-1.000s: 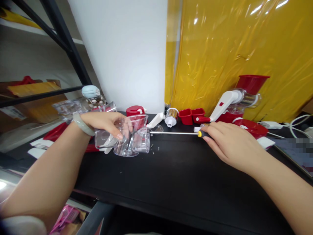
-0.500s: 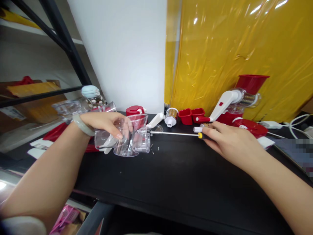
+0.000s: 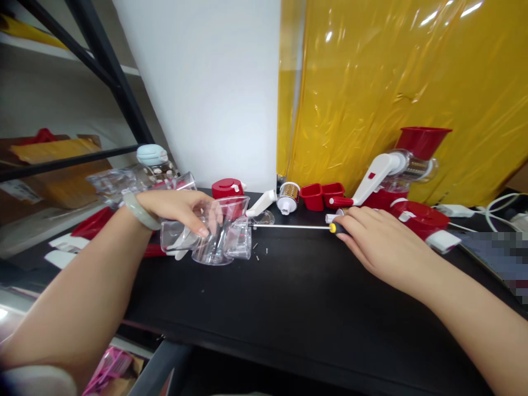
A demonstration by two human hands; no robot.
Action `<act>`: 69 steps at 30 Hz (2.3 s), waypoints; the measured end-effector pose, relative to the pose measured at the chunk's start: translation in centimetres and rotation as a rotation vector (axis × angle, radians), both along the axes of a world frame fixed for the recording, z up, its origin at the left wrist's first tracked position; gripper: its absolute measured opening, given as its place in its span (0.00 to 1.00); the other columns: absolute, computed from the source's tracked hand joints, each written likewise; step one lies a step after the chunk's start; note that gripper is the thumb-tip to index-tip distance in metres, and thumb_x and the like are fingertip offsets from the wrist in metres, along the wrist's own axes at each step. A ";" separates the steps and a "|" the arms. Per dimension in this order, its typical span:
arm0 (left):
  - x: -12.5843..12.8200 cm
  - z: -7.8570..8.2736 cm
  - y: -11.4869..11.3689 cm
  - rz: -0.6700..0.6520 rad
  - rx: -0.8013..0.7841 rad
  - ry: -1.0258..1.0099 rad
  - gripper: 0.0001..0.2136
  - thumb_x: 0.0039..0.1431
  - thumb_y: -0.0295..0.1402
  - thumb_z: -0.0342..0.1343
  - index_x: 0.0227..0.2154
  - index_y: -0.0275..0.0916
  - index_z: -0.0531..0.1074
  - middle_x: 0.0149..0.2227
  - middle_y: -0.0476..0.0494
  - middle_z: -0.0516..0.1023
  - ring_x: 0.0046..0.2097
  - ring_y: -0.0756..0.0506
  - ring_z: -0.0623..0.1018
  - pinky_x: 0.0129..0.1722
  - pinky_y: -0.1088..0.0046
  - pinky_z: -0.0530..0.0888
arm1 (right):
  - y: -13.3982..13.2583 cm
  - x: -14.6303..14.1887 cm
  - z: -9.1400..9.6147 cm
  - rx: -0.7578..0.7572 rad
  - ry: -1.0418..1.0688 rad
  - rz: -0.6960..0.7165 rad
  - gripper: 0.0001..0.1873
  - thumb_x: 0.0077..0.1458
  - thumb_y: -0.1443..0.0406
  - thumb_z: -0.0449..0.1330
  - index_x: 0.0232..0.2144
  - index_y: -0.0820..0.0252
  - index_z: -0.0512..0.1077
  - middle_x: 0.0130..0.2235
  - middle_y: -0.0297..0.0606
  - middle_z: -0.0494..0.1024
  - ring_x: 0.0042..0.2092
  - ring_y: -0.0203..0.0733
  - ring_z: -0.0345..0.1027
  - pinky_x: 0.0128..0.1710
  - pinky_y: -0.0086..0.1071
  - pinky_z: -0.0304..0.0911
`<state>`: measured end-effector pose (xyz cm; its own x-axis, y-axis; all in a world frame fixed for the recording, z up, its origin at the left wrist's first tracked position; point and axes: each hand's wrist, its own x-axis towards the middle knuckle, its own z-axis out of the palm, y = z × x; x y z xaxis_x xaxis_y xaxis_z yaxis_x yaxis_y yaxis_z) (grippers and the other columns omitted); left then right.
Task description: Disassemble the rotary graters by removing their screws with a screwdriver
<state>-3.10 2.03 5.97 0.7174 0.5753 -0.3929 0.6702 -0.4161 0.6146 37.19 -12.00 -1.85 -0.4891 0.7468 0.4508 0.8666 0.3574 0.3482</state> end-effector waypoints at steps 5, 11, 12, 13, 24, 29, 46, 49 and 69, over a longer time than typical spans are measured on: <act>0.0 0.0 0.3 -0.062 0.090 0.023 0.21 0.42 0.48 0.69 0.36 0.40 0.78 0.36 0.45 0.82 0.38 0.44 0.78 0.43 0.69 0.73 | 0.4 0.5 -0.2 -0.020 0.014 0.037 0.19 0.67 0.57 0.46 0.46 0.59 0.73 0.43 0.47 0.74 0.43 0.53 0.71 0.41 0.44 0.69; 0.1 0.1 0.0 -0.054 0.105 0.044 0.21 0.41 0.49 0.69 0.35 0.41 0.79 0.37 0.45 0.82 0.39 0.43 0.78 0.45 0.68 0.73 | 0.0 0.7 -0.6 0.065 -0.062 -0.084 0.19 0.67 0.55 0.45 0.46 0.53 0.72 0.44 0.42 0.77 0.28 0.45 0.74 0.21 0.36 0.64; 0.1 0.1 0.0 -0.038 0.093 0.041 0.21 0.41 0.49 0.69 0.36 0.40 0.78 0.38 0.45 0.82 0.40 0.43 0.78 0.45 0.67 0.72 | -0.1 0.6 -0.6 0.078 -0.056 -0.096 0.18 0.67 0.55 0.45 0.46 0.53 0.72 0.43 0.42 0.79 0.29 0.47 0.75 0.21 0.36 0.64; 0.1 0.0 0.0 -0.024 0.083 0.038 0.22 0.42 0.49 0.69 0.37 0.40 0.78 0.38 0.44 0.82 0.41 0.43 0.78 0.46 0.67 0.72 | -0.2 0.4 -0.6 0.084 -0.040 -0.108 0.18 0.66 0.54 0.45 0.46 0.54 0.71 0.40 0.41 0.81 0.30 0.48 0.77 0.21 0.36 0.65; 0.0 0.2 -0.1 -0.031 0.063 0.020 0.20 0.42 0.47 0.69 0.35 0.40 0.79 0.39 0.45 0.81 0.41 0.43 0.78 0.47 0.67 0.71 | -0.1 0.0 0.0 -0.026 0.025 -0.004 0.21 0.67 0.56 0.46 0.50 0.62 0.71 0.47 0.49 0.78 0.47 0.54 0.74 0.46 0.46 0.69; 0.0 0.1 -0.1 -0.027 0.070 0.029 0.20 0.42 0.47 0.69 0.36 0.40 0.79 0.40 0.44 0.82 0.42 0.42 0.78 0.48 0.66 0.71 | 0.5 0.7 -0.3 0.029 -0.004 0.032 0.20 0.68 0.58 0.47 0.49 0.62 0.73 0.44 0.49 0.75 0.44 0.53 0.69 0.43 0.45 0.68; 0.0 0.1 -0.1 -0.030 0.092 0.035 0.19 0.43 0.47 0.69 0.35 0.40 0.80 0.41 0.44 0.82 0.45 0.41 0.78 0.50 0.66 0.70 | -0.3 0.1 -0.2 0.041 0.014 -0.106 0.22 0.65 0.51 0.48 0.46 0.59 0.70 0.43 0.46 0.81 0.40 0.53 0.78 0.33 0.41 0.71; -0.1 0.1 -0.1 -0.041 0.089 0.032 0.19 0.43 0.48 0.69 0.35 0.41 0.80 0.41 0.44 0.82 0.46 0.41 0.78 0.51 0.66 0.70 | -0.2 0.0 0.0 -0.019 0.001 -0.042 0.23 0.66 0.52 0.48 0.50 0.62 0.70 0.46 0.49 0.79 0.45 0.54 0.74 0.44 0.45 0.70; 0.4 0.2 -0.4 -0.047 0.072 0.044 0.19 0.40 0.47 0.70 0.33 0.41 0.80 0.33 0.47 0.81 0.37 0.44 0.76 0.44 0.68 0.71 | -0.2 0.6 0.0 0.212 -0.081 -0.011 0.13 0.66 0.64 0.49 0.44 0.58 0.73 0.40 0.44 0.76 0.34 0.47 0.72 0.29 0.35 0.64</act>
<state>-2.74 1.61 6.18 0.7273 0.5690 -0.3838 0.6747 -0.4900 0.5520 37.81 -12.17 -1.89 -0.5219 0.6451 0.5581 0.8365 0.2590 0.4828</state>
